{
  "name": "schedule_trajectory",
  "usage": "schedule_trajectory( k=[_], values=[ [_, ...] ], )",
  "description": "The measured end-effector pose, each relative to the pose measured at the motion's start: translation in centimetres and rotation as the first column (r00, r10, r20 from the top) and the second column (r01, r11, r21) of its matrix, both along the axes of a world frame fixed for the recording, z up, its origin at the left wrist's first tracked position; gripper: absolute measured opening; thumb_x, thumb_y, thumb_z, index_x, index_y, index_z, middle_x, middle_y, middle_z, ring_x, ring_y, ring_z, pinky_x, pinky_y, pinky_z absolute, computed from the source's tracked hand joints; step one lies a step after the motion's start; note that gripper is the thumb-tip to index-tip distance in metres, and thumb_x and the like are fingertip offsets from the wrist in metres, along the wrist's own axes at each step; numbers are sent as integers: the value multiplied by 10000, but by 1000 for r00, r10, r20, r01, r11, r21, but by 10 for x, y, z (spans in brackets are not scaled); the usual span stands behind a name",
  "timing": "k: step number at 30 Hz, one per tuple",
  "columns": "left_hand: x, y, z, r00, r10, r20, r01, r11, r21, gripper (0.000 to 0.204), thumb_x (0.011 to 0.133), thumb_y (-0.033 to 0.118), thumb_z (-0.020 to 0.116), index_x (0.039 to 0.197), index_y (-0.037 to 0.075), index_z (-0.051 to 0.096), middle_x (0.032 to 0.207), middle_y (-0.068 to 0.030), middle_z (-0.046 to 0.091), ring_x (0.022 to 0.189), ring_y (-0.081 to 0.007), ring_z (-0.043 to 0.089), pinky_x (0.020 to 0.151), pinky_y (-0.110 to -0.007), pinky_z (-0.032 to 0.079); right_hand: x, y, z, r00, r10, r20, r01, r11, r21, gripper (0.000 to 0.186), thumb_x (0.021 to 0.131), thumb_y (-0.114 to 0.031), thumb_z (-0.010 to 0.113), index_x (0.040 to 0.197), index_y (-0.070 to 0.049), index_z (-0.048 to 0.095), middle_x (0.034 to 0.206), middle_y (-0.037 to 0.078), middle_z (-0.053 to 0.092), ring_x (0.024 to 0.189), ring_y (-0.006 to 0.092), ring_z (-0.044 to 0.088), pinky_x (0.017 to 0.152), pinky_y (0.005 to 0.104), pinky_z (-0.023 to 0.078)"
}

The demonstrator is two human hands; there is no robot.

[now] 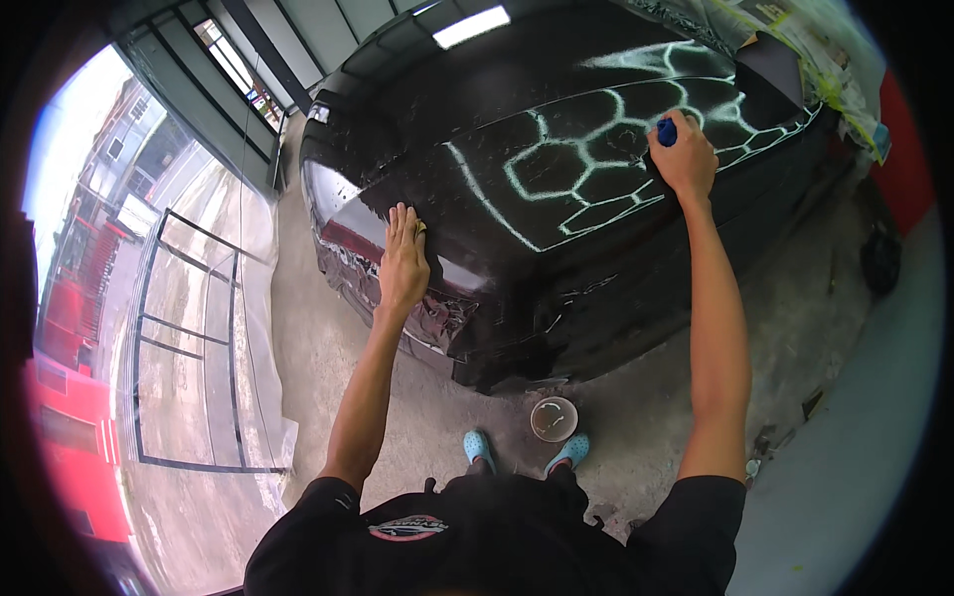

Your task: The person dips a cloth into a bucket of water, then sands the car hood using sandpaper while wetting and wiping the surface with the cloth.

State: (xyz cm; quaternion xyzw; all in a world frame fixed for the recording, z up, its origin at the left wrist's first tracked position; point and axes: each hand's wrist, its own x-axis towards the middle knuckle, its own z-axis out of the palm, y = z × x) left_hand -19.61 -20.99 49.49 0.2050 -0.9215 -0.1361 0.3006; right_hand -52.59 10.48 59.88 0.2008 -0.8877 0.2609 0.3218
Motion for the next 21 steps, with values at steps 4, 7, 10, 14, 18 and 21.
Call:
schedule_trajectory(
  k=[4,7,10,14,18,21],
  values=[
    [-25,-65,39,991,131,-22,-132,991,-22,516,1081,220,397,1522,-48,406,1628,-252,339,1539,-385,273,1254,-492,247,13,-25,12,999,45,-15,-45,999,-23,269,901,-370,689,1104,-197,655,1085,64,709,985,405,704,777,529,560],
    [-36,-61,22,996,66,-62,-69,996,-49,518,1073,208,437,1530,-32,406,1627,-254,337,1537,-390,273,1253,-493,250,3,-12,5,997,61,-54,-62,998,-17,252,921,-362,677,1103,-189,647,1095,59,703,974,391,712,768,529,563],
    [-11,-5,5,1000,-17,-17,18,999,31,506,1070,196,452,1525,-26,421,1629,-230,351,1542,-381,266,1252,-489,259,-6,4,-4,997,57,-48,-56,998,29,255,927,-364,672,1109,-189,643,1098,55,702,974,386,714,770,523,566],
    [-15,-34,17,997,53,-59,-53,999,9,493,1071,197,442,1511,-25,444,1623,-223,368,1538,-369,286,1250,-491,268,-6,-11,5,999,26,-21,-25,999,36,261,929,-375,669,1113,-192,642,1096,45,702,970,384,715,773,516,566],
    [-51,-86,43,998,54,32,-52,996,-66,483,1068,231,434,1478,-20,484,1566,-232,435,1487,-380,363,1211,-486,328,-2,-14,4,998,57,-31,-57,998,18,267,928,-379,670,1127,-201,647,1104,45,707,984,384,712,777,516,564],
    [-42,-102,89,991,-13,135,-26,958,285,429,1062,269,438,1409,50,563,1228,-267,688,1184,-473,628,1016,-542,491,-2,-1,1,1000,8,3,-8,1000,1,288,907,-391,688,1122,-202,659,1126,51,717,1013,389,703,793,531,554]
  ],
)
